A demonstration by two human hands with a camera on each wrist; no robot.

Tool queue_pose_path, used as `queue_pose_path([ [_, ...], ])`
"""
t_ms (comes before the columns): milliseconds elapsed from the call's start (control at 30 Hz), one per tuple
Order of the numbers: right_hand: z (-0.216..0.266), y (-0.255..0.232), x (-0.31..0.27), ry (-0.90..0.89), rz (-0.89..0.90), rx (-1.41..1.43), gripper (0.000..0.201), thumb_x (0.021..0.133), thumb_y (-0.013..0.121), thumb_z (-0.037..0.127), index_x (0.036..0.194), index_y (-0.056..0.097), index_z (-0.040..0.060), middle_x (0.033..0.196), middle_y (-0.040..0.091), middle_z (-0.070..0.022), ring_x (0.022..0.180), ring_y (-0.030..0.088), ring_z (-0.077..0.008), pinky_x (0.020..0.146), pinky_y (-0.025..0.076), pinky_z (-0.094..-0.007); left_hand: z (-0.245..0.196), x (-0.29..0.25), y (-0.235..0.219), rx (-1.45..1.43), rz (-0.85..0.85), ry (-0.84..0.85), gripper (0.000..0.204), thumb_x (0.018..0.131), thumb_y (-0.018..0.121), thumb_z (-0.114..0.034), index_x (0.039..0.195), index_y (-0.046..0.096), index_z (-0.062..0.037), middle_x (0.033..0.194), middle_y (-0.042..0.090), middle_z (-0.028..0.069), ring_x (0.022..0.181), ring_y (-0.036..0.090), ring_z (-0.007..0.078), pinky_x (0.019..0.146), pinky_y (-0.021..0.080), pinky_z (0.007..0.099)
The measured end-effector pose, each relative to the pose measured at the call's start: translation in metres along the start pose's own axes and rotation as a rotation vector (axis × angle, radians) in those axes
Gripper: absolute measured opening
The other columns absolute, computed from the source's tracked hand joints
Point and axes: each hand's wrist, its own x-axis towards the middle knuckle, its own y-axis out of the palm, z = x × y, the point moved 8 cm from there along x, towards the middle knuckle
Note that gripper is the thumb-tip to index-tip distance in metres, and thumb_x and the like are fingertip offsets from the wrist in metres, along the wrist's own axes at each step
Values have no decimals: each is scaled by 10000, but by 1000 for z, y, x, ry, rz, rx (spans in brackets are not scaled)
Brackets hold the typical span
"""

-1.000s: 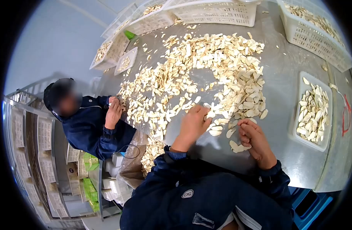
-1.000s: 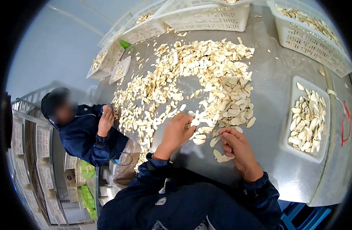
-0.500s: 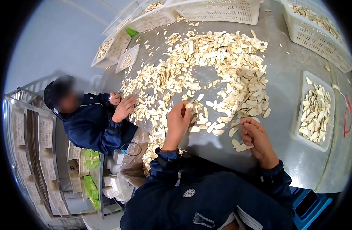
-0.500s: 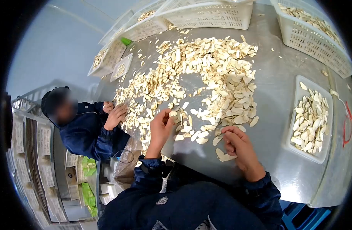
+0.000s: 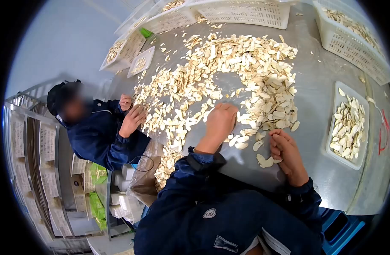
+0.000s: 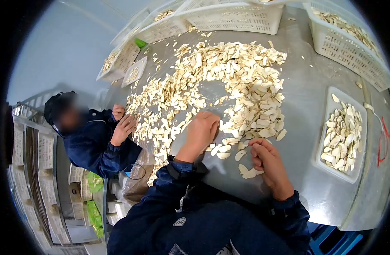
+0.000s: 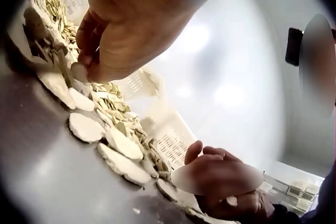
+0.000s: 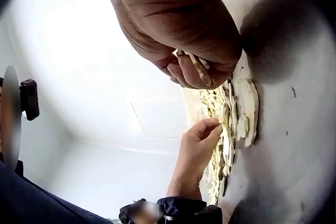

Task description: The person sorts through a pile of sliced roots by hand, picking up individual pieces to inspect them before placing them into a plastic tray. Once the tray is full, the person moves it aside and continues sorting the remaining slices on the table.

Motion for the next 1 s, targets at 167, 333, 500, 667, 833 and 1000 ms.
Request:
queue_pose_path([
  [167, 3, 6, -4, 35, 30, 21, 202, 1029, 496, 190, 1140, 590, 50, 853, 537, 18, 636, 430, -52, 489, 299, -194, 16, -10, 13, -659, 149, -429, 110, 960, 646, -120, 1010, 693, -34, 876, 719, 34, 772, 671, 170, 635, 505, 288],
  [333, -2, 30, -9, 140, 10, 134, 286, 1055, 437, 258, 1192, 571, 45, 959, 579, 3, 733, 492, -77, 526, 353, -202, -23, -2, 4, -1166, 245, -461, 188, 972, 664, -126, 1127, 664, -20, 933, 679, 7, 813, 611, 73, 662, 486, 225],
  [500, -1, 11, -3, 65, 122, 4, 229, 1039, 462, 233, 1132, 590, 66, 912, 545, 19, 665, 434, -62, 483, 296, -193, -9, 1, 9, -458, 55, -164, 181, 914, 690, -102, 1078, 678, -23, 994, 704, 74, 847, 670, 201, 728, 526, 314],
  [667, 3, 10, -5, 71, 40, 14, 183, 1021, 489, 209, 1082, 598, 75, 858, 515, 32, 610, 374, -48, 464, 242, -185, -15, -8, 15, -107, 84, -79, 230, 815, 713, -73, 1044, 690, -67, 1005, 672, 121, 870, 649, 335, 728, 537, 408],
  [833, 1, 10, -5, 71, 32, -8, 173, 1018, 500, 199, 1074, 604, 72, 849, 520, 34, 607, 376, -46, 466, 242, -184, -8, -9, -9, 68, -36, -124, 192, 823, 688, -66, 1012, 690, -99, 1001, 657, 99, 878, 649, 311, 721, 535, 407],
  [1000, 0, 10, -4, 61, 34, -8, 167, 1018, 505, 191, 1076, 611, 76, 838, 521, 32, 611, 390, -44, 466, 254, -181, -19, -10, 5, -37, 41, 1, 247, 801, 693, -54, 1045, 681, -93, 989, 663, 96, 886, 643, 337, 758, 538, 413],
])
